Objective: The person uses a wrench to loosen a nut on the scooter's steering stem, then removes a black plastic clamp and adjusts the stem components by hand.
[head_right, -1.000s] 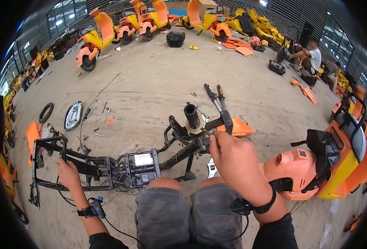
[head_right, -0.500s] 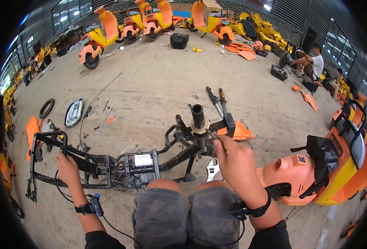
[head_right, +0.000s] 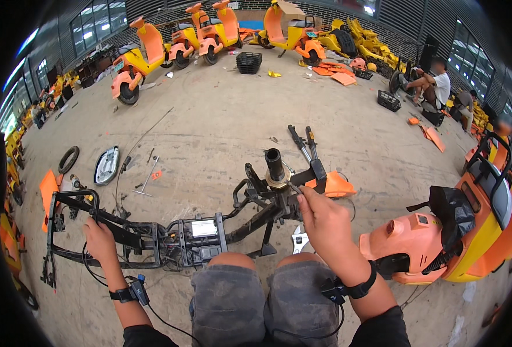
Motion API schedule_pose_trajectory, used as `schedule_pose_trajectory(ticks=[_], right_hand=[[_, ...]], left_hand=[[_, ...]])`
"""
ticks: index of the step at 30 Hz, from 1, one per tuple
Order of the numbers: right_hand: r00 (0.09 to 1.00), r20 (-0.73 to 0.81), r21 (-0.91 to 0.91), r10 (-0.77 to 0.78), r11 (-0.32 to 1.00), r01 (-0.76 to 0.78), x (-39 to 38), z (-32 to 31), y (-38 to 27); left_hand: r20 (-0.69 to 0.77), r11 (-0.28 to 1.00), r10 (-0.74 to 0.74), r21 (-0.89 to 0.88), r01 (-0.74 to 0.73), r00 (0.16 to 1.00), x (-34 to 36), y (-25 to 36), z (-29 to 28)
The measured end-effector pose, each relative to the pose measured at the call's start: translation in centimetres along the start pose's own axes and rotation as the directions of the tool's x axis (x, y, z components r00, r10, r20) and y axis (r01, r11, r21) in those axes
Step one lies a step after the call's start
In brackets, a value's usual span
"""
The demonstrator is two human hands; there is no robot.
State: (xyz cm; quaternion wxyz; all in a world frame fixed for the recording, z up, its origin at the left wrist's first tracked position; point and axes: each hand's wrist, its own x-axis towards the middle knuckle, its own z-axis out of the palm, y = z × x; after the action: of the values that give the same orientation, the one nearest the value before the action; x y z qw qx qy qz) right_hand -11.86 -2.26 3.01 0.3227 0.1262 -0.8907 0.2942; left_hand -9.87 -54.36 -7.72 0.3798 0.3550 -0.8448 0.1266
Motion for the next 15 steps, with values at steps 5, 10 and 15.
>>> schedule_pose_trajectory(ticks=[5,10,15], right_hand=[[0.982,0.179,-0.105,-0.056,0.992,0.075,2.4,-3.1,-2.6],[0.924,0.382,-0.249,-0.023,0.96,0.127,5.3,-4.6,-3.9],[0.904,0.423,-0.232,-0.06,0.957,0.172,6.9,-5.0,-3.8]], left_hand=[[-0.004,1.0,0.016,-0.002,-0.016,1.0,-0.1,-0.3,0.4],[0.057,1.0,0.001,0.021,-0.002,0.998,0.1,-0.2,-0.1],[0.03,1.0,0.008,0.026,-0.009,1.0,0.1,-0.3,0.3]])
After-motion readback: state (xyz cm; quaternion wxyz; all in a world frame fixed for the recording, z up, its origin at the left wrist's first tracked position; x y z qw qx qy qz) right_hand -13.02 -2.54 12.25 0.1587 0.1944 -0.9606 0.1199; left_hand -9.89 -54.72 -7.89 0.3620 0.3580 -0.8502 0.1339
